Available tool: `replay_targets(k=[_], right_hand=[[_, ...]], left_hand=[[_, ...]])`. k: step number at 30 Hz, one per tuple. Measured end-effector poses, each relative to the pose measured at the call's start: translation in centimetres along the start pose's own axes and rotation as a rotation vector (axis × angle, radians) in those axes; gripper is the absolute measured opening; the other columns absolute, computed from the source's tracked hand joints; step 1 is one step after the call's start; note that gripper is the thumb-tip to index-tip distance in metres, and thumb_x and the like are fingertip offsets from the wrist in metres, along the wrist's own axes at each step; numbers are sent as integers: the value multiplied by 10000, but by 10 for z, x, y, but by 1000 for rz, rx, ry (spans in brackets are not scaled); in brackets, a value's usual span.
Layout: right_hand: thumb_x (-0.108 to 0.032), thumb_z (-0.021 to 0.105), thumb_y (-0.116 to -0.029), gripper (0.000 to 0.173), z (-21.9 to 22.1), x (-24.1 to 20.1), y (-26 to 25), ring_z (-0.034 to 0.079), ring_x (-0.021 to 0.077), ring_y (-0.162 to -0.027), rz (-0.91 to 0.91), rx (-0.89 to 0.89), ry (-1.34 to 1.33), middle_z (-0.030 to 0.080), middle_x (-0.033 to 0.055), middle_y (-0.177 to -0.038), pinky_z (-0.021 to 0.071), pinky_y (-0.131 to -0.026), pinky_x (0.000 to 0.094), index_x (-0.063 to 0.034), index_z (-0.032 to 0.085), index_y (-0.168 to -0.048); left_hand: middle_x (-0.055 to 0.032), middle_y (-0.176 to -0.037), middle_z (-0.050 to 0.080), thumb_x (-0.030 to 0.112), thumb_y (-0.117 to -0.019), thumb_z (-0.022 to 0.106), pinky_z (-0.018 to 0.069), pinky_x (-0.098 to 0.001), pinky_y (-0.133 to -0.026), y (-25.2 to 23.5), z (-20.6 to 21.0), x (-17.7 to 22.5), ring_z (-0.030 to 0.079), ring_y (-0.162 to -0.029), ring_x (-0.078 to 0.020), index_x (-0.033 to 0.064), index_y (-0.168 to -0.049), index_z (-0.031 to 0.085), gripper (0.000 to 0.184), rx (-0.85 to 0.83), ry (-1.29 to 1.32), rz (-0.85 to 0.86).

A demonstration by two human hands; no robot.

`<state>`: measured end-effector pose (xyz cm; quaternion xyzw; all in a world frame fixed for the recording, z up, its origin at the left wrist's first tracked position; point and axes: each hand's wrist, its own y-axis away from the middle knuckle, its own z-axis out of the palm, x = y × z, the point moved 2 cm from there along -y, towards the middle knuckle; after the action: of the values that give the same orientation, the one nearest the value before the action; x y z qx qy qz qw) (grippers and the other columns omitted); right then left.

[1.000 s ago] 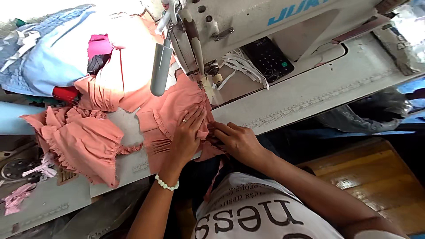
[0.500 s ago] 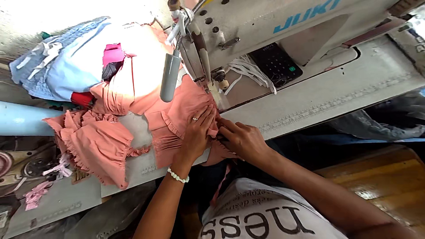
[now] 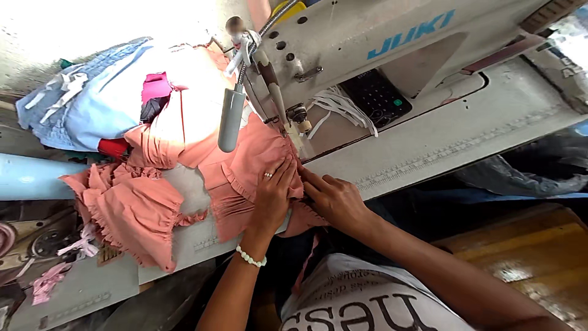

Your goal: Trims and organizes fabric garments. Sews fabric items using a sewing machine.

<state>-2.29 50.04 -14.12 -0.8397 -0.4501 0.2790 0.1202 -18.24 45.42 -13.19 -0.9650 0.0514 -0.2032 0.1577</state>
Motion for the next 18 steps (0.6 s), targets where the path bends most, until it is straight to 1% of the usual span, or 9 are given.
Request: replay_targets(k=[2, 5, 8, 11, 14, 16, 18], right_hand=[[-76, 704, -873, 113, 0, 0, -3, 682, 300, -611, 21, -9, -10, 726, 171, -1209, 524, -475, 408, -20, 739, -964], [-110, 716, -879, 138, 3, 2, -10, 665, 282, -575, 44, 0, 6, 721, 174, -1212, 517, -463, 406, -18, 747, -977], [-132, 712, -891, 155, 6, 6, -17, 666, 283, -578, 62, -21, 6, 705, 170, -1267, 515, -465, 418, -20, 750, -992], [-126, 720, -895, 157, 6, 7, -21, 669, 292, -588, 59, -44, 17, 696, 183, -1279, 521, -478, 421, -9, 748, -996], [-119, 728, -886, 179, 8, 8, -26, 661, 287, -578, 66, -48, 25, 691, 185, -1284, 516, -472, 419, -4, 756, -1020], [-102, 747, -868, 169, 8, 9, -28, 666, 286, -571, 69, -49, 12, 688, 184, -1295, 514, -461, 419, 4, 747, -999], [-74, 732, -871, 169, 6, 11, -25, 672, 286, -593, 45, -35, -26, 683, 182, -1308, 519, -474, 412, 5, 748, -1018]], left_hand=[[-132, -1383, 652, -78, -868, 595, 448, -509, -1079, -2, -1, -2, 585, -1321, -320, 1, -1304, 682, 451, -33, 30, -20], [-123, -1408, 635, -67, -867, 616, 447, -499, -1079, -10, 0, -9, 575, -1332, -305, 11, -1307, 681, 452, -58, 16, 14], [-132, -1411, 630, -70, -869, 618, 436, -492, -1091, -20, 1, -17, 571, -1334, -304, 2, -1307, 678, 448, -69, 8, 58], [-133, -1401, 638, -68, -864, 628, 435, -497, -1087, -23, 2, -20, 578, -1326, -306, 7, -1311, 677, 456, -63, -5, 74], [-121, -1431, 618, -68, -848, 641, 437, -491, -1083, -26, 1, -23, 567, -1339, -302, 4, -1335, 660, 492, -76, -5, 77], [-141, -1427, 617, -76, -843, 637, 441, -494, -1093, -29, 0, -26, 569, -1338, -316, -11, -1332, 657, 494, -71, 14, 93], [-157, -1406, 628, -83, -833, 634, 427, -484, -1113, -28, -3, -28, 566, -1341, -322, -22, -1309, 669, 482, -59, 61, 83]])
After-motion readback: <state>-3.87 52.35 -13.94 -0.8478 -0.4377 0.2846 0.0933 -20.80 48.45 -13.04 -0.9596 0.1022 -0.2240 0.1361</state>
